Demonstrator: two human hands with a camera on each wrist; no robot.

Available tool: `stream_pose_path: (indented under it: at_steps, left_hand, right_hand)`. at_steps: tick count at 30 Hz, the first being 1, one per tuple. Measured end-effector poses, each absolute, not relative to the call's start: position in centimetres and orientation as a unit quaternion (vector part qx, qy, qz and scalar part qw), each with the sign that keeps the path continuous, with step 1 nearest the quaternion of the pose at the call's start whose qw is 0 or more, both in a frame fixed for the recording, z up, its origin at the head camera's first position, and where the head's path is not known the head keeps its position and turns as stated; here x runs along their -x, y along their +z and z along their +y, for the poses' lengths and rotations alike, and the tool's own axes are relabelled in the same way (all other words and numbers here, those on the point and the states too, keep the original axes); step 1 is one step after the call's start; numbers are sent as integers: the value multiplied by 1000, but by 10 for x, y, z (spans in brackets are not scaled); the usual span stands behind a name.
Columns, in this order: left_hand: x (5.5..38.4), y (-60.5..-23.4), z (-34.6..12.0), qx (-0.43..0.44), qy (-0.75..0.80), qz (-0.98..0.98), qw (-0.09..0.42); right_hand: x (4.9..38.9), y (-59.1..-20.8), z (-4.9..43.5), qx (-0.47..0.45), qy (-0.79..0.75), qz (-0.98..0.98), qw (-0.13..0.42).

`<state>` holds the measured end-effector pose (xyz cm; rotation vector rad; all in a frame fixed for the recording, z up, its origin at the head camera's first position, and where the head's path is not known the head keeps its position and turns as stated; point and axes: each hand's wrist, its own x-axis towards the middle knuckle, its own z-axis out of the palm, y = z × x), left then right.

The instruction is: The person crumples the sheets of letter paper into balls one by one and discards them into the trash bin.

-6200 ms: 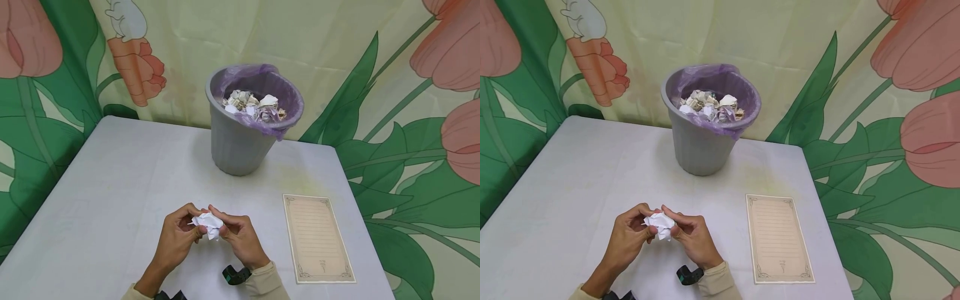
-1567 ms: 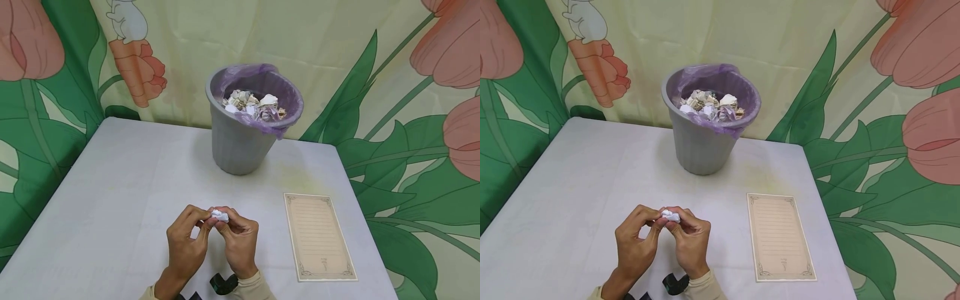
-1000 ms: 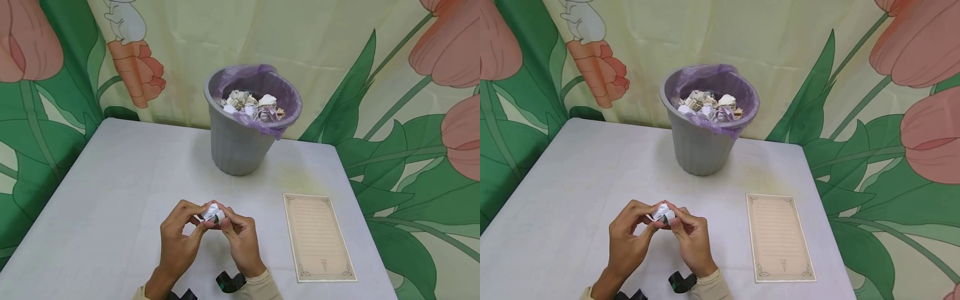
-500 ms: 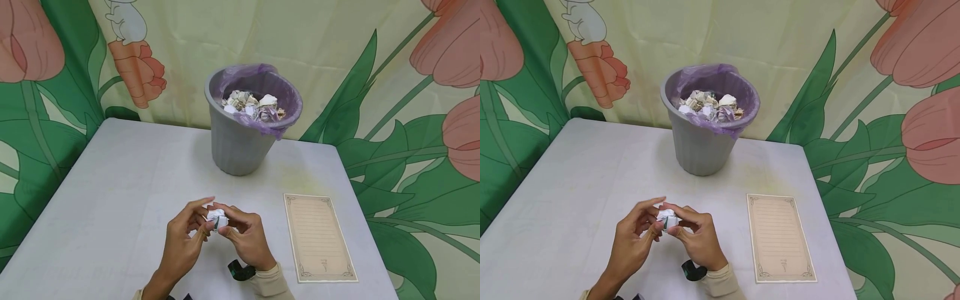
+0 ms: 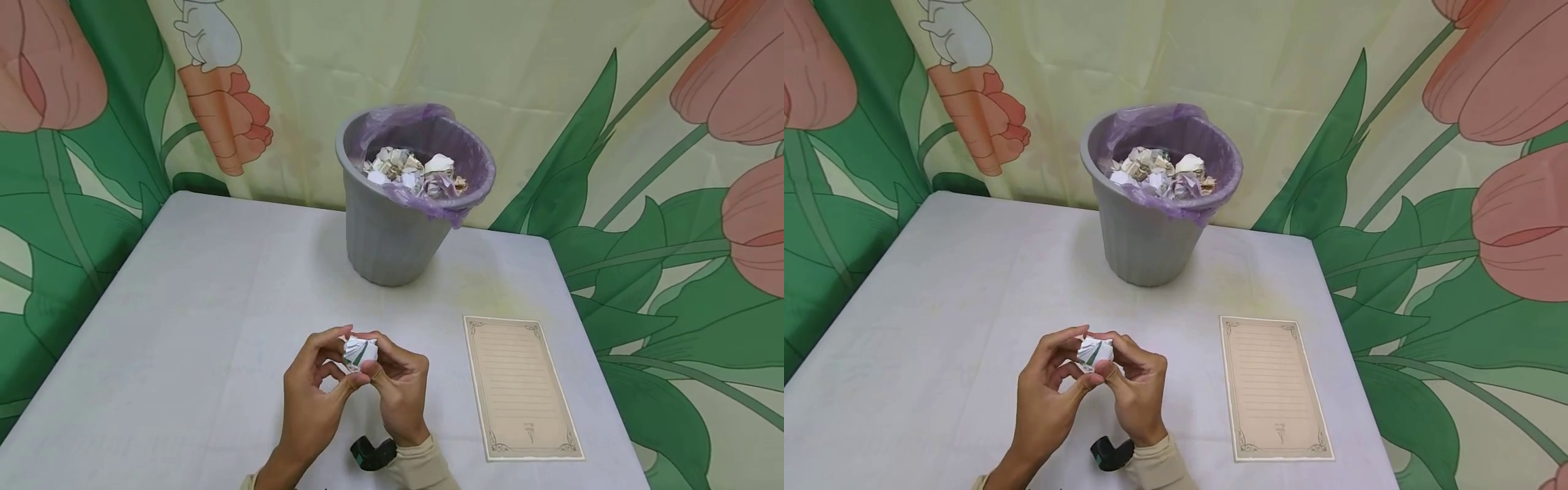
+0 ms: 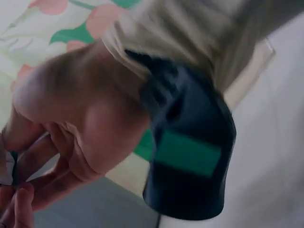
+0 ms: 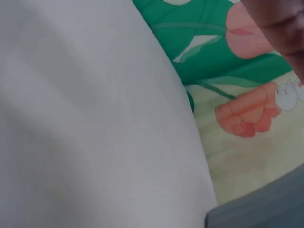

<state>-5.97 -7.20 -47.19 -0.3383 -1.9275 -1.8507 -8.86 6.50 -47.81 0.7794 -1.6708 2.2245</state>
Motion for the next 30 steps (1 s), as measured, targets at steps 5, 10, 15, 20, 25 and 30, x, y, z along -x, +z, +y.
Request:
stream_pose_path:
  at_steps: [5,10,15,20,25,30]
  left_hand:
    - [65,-475,-72,159,-614,-710,306]
    - [69,-475,-75,173,-587,-716,337]
    - [70,-473,-80,180,-622,-701,300]
    - [71,-470,-84,174,-628,-716,250]
    - [71,-467,-85,143,-617,-746,208]
    - [73,-467,-80,125,-636,-736,196]
  right_hand:
    - [86,-477,57,-256,790,-545,118]
    - [84,-474,53,-259,780,-557,119]
    - [87,-471,61,-275,757,-585,91]
    - [93,-466,81,-256,744,-617,28]
    - [97,-459,94,-202,754,-624,-29]
    - [98,-454,97,-158,751,-641,-22]
